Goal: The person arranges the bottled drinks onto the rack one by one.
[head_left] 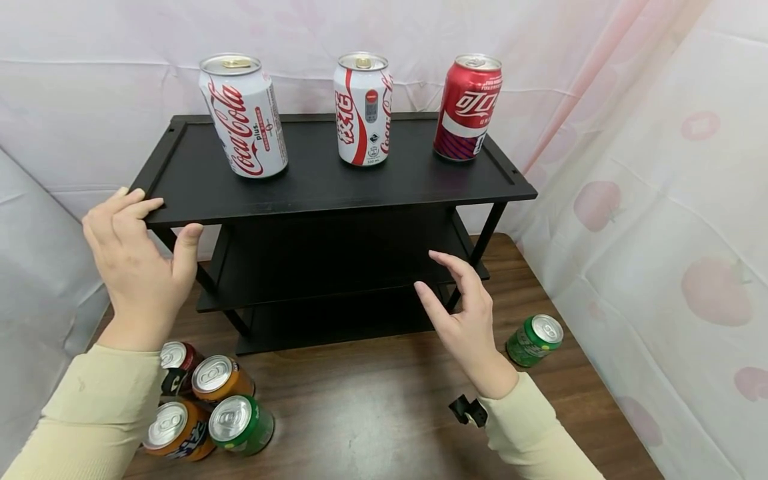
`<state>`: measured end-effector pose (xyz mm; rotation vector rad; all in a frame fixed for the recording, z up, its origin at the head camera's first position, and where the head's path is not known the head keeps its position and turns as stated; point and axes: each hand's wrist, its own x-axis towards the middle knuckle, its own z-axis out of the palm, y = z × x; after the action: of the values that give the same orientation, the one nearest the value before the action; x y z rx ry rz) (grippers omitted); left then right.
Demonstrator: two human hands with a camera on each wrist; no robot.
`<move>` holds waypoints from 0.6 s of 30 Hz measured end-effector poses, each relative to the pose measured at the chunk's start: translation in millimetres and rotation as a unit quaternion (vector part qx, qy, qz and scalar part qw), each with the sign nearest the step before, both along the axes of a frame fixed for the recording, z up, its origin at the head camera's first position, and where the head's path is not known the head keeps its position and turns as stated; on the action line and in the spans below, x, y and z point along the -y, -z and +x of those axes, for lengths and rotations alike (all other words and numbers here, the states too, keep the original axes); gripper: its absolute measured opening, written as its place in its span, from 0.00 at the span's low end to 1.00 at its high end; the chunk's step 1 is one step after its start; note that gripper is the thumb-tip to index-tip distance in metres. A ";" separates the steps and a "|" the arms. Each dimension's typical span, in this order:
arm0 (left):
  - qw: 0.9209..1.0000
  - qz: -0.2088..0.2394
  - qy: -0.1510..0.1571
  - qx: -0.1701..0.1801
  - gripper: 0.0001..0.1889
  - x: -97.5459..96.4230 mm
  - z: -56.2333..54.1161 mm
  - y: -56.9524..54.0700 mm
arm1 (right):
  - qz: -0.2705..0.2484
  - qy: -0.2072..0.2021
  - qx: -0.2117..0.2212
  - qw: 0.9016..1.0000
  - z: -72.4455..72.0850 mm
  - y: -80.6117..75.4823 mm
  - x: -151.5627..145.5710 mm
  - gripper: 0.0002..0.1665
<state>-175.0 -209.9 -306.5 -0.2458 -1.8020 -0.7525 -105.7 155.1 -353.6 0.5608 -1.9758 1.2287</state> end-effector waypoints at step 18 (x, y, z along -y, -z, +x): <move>1.000 -0.005 0.001 0.001 0.43 1.9 -0.1 0.7 | 0.028 0.107 0.022 0.994 6.2 22.1 -33.0 0.29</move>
<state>-175.2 -211.8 -307.3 -0.2538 -1.8073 -0.7461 -99.5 188.1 -375.7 0.3421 -2.0537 1.0642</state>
